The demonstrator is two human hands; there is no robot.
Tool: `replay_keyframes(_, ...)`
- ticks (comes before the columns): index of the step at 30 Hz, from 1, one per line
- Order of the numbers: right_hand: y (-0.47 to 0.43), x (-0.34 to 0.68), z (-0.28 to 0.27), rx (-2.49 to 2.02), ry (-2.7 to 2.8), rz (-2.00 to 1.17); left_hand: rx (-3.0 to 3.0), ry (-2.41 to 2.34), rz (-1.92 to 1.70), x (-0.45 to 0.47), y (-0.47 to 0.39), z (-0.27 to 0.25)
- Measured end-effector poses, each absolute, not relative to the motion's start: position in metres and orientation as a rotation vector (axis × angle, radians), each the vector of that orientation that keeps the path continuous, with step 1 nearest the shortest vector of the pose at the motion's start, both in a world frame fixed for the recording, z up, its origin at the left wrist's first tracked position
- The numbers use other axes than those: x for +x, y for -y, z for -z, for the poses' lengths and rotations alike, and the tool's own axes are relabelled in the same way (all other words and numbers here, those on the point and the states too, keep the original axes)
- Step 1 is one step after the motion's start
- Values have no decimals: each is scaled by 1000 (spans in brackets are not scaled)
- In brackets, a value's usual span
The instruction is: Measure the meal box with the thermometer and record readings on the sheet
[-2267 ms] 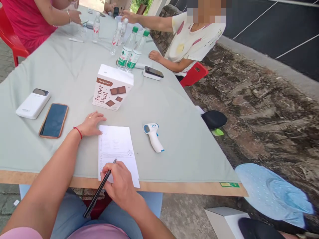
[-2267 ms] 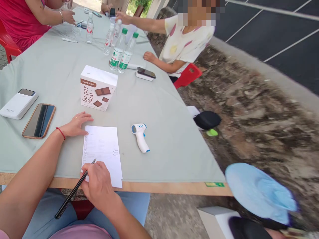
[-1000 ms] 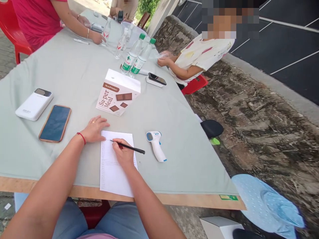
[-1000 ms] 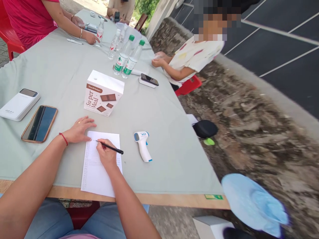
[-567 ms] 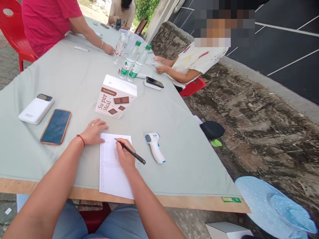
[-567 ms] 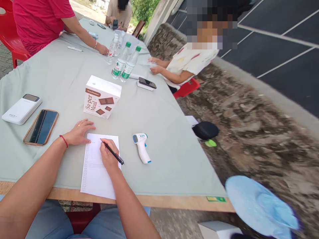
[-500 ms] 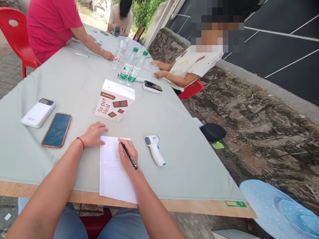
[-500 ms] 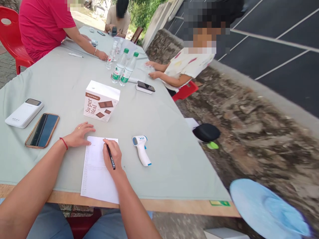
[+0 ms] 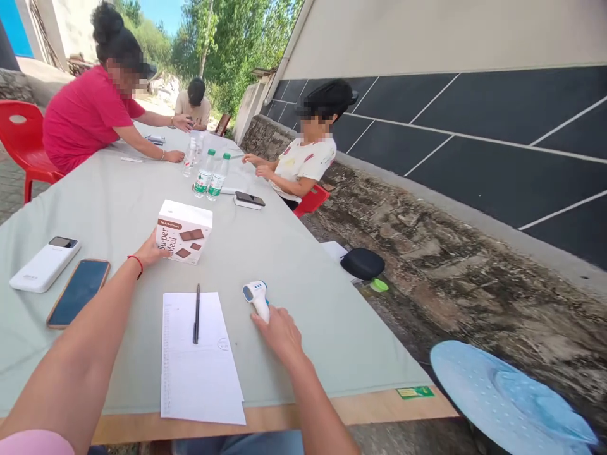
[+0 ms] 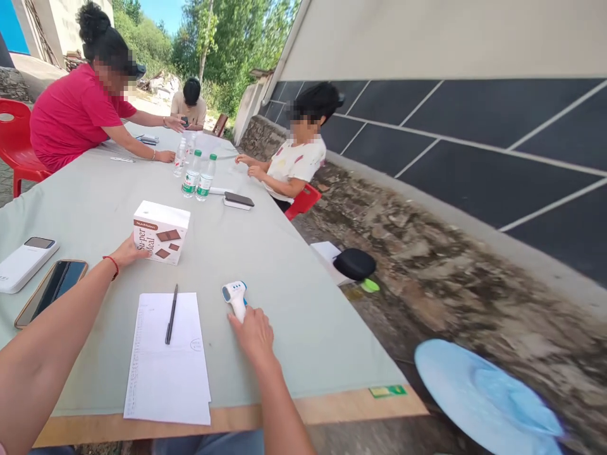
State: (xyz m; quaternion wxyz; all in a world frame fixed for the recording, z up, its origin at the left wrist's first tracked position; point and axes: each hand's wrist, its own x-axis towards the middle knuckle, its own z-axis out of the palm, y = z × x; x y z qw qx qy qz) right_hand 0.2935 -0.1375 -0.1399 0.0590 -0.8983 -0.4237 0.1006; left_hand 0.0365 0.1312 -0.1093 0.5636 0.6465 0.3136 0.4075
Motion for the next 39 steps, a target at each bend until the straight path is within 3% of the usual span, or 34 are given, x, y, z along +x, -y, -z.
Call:
replay_keyframes(4, 133, 286, 134, -2465, 1151, -539, 1514, -816, -864, 40, -120, 110)
replay_keyframes(9, 122, 236, 119, -1641, 828, -644, 1199, -894, -1177, 33, -83, 112)
replay_keyframes(14, 104, 176, 92, -1121, 903, -851, 1062, -920, -1172, 12, -41, 117)
replay_keyframes(23, 48, 149, 84, -1031, 776, -1184, 1377, -1033, -1122, 2, -33, 117)
replay_keyframes(39, 47, 148, 99, -1004, 788, -1170, 1379, -1016, -993, 4, -38, 114)
